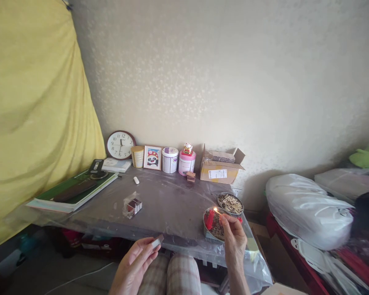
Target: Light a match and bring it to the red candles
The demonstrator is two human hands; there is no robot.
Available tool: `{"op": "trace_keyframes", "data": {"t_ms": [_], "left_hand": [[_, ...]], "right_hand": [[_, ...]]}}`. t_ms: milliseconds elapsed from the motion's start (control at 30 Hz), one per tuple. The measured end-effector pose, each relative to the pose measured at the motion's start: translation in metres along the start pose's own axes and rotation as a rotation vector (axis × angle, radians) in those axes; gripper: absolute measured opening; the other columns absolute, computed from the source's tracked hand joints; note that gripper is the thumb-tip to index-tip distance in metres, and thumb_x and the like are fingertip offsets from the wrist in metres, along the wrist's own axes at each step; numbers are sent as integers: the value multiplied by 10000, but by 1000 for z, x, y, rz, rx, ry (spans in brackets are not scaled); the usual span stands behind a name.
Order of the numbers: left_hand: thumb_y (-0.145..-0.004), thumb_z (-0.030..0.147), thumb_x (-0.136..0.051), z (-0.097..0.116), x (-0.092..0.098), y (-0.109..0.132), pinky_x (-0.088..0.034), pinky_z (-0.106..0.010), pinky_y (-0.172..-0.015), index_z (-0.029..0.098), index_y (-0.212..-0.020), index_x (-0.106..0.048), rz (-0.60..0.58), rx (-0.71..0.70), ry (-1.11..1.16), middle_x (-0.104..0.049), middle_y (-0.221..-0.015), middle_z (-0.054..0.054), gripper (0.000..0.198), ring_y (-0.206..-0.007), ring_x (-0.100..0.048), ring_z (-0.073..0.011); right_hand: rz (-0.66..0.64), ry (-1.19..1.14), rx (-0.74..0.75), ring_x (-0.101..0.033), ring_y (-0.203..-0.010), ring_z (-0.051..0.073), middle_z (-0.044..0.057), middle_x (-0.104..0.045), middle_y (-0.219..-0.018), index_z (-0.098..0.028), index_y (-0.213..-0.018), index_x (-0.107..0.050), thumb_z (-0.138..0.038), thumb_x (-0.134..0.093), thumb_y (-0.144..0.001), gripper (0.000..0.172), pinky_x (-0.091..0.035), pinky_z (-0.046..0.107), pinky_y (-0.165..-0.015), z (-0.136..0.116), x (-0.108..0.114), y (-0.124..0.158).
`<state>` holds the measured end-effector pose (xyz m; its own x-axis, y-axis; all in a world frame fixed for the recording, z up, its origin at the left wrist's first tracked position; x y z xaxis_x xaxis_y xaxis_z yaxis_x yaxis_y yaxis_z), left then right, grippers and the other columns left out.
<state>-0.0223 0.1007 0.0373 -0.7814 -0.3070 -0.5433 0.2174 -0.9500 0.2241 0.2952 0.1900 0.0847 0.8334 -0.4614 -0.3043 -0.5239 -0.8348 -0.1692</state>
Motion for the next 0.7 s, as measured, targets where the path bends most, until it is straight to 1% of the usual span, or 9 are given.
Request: {"op": "trace_keyframes", "data": {"t_ms": [133, 400, 533, 700], "left_hand": [[-604, 445, -820, -3, 3, -2, -525, -290, -843, 192, -837, -750, -12, 3, 5, -789, -890, -61, 351, -903, -684, -207], [-569, 438, -842, -5, 5, -4, -533, -294, -831, 188, -815, -751, 17, 14, 22, -792, -861, -61, 363, -887, -694, -214], [-554, 444, -846, -3, 4, -2, -538, -306, -820, 175, -806, -750, 39, 8, 6, -789, -856, -75, 381, -877, -695, -227], [-551, 448, -846, 1, 1, 1, -535, -306, -813, 173, -791, -751, 48, 6, -14, -782, -852, -78, 378, -868, -687, -223]], "right_hand": [[3, 36, -14, -647, -659, 155, 16, -718, -756, -183, -767, -692, -517, -801, -562, 407, -536, 253, -607, 5, 1, -1], [6, 113, 7, -649, -731, 168, 23, -718, -789, -184, -774, -696, -541, -768, -602, 403, -526, 264, -681, 16, 3, -7], [10, 135, 23, -651, -736, 169, 19, -718, -783, -184, -763, -693, -548, -761, -600, 404, -526, 269, -706, 16, 3, -8], [3, 158, 22, -655, -726, 170, 19, -720, -783, -180, -772, -692, -550, -755, -613, 408, -525, 268, -688, 12, 2, -6]]}}
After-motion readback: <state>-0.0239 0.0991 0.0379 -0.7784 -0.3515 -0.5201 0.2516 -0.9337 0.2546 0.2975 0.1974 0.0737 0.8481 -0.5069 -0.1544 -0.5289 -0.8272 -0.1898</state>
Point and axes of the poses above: each hand's wrist, its own y-axis away from the middle knuckle, its own x-axis out of the back of the hand, z = x × y, the point moved 9 cm from there along -y, towards the middle knuckle
